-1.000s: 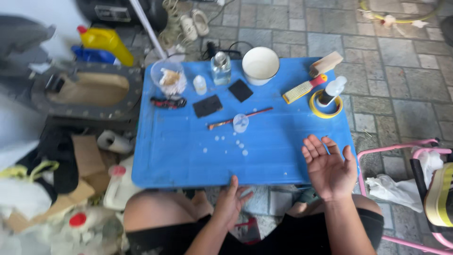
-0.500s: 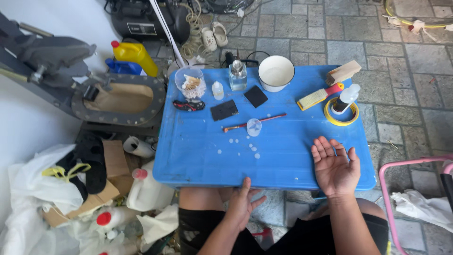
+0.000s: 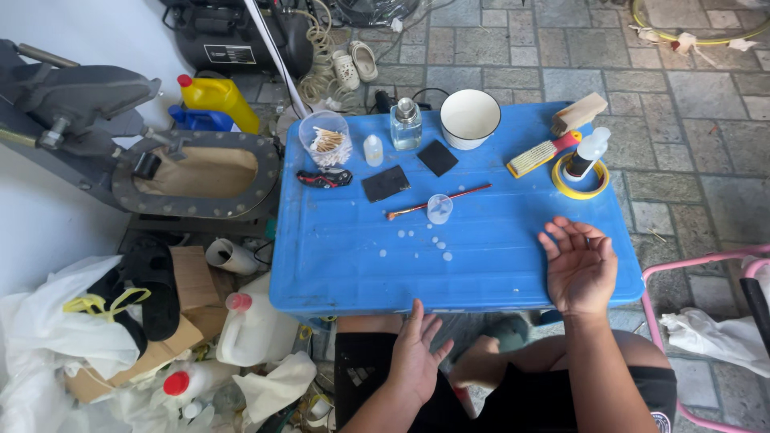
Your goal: The person pours white paint into a small cup, then uses a paintbrush to apply white paint along the midsole of a black sneaker with yellow tape masking. The person repeatedly dips the brush and paints the exposed midsole area.
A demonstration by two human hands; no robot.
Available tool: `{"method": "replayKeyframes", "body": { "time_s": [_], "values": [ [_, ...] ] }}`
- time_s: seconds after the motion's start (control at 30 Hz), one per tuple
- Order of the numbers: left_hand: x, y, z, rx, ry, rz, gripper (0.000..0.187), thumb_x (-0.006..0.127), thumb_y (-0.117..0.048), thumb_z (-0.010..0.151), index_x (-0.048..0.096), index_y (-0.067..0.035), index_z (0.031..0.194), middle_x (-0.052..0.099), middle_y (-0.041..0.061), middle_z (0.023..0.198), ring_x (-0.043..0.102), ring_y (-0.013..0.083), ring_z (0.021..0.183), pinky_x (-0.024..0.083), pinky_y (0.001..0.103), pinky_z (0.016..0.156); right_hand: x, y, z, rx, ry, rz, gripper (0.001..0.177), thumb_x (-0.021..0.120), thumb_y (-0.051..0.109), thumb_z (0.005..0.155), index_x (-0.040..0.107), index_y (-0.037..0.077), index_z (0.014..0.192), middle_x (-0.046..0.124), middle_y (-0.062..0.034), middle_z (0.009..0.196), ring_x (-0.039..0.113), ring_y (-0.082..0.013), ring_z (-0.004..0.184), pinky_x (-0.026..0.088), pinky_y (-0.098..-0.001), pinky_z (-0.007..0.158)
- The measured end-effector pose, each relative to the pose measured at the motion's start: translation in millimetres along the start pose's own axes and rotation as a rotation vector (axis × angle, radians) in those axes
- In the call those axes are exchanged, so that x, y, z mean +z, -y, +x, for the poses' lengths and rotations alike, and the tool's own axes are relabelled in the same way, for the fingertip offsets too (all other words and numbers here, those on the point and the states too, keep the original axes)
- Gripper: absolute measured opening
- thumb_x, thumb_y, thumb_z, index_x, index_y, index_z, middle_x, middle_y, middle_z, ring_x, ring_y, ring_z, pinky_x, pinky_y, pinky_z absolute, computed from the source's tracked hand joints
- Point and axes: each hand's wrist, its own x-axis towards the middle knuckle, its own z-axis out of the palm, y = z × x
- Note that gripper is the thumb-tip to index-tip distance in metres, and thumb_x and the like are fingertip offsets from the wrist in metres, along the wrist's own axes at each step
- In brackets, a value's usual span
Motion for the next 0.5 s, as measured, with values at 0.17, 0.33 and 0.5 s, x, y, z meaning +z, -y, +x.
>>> {"method": "replayKeyframes", "body": {
  "time_s": [0.17, 0.33, 0.5],
  "values": [
    [-10.2, -17.0, -46.0, -0.015, 0.08, -0.037, 0.076, 0.055, -0.057, 0.091, 0.038, -0.009, 0.147, 0.051, 0.015, 0.148, 0.052, 0.0278, 0.137, 0.046, 0.05, 0.107, 2.0, 3.2, -1.0, 0.004, -0.022, -0.01, 0.048, 0.051, 0.048, 0.11, 0.059, 0.004, 0.127, 0.061, -0.0221, 0.137, 0.06, -0.0342, 0.129, 0.047, -0.0526, 0.117],
    [-59.6, -105.1, -45.2, 0.506, 0.179, -0.015, 0.053, 0.044, -0.043, 0.103, 0.055, 0.0, 0.131, 0.068, 0.016, 0.125, 0.064, 0.0285, 0.121, 0.05, 0.046, 0.102, 2.9, 1.1, 0.7, 0.006, -0.007, -0.025, 0.045, 0.05, 0.046, 0.11, 0.06, 0.005, 0.126, 0.062, -0.0211, 0.136, 0.06, -0.0338, 0.128, 0.047, -0.053, 0.117],
    [-112.1, -198.0, -23.4, 0.848, -0.257, 0.567, 0.059, 0.049, -0.049, 0.101, 0.064, -0.004, 0.135, 0.067, 0.016, 0.133, 0.062, 0.0268, 0.125, 0.046, 0.04, 0.107, -25.1, 38.2, -0.2, -0.082, -0.046, -0.24, 0.035, 0.049, 0.039, 0.114, 0.059, 0.006, 0.121, 0.067, -0.0174, 0.124, 0.064, -0.0346, 0.117, 0.049, -0.0536, 0.108]
  ]
}}
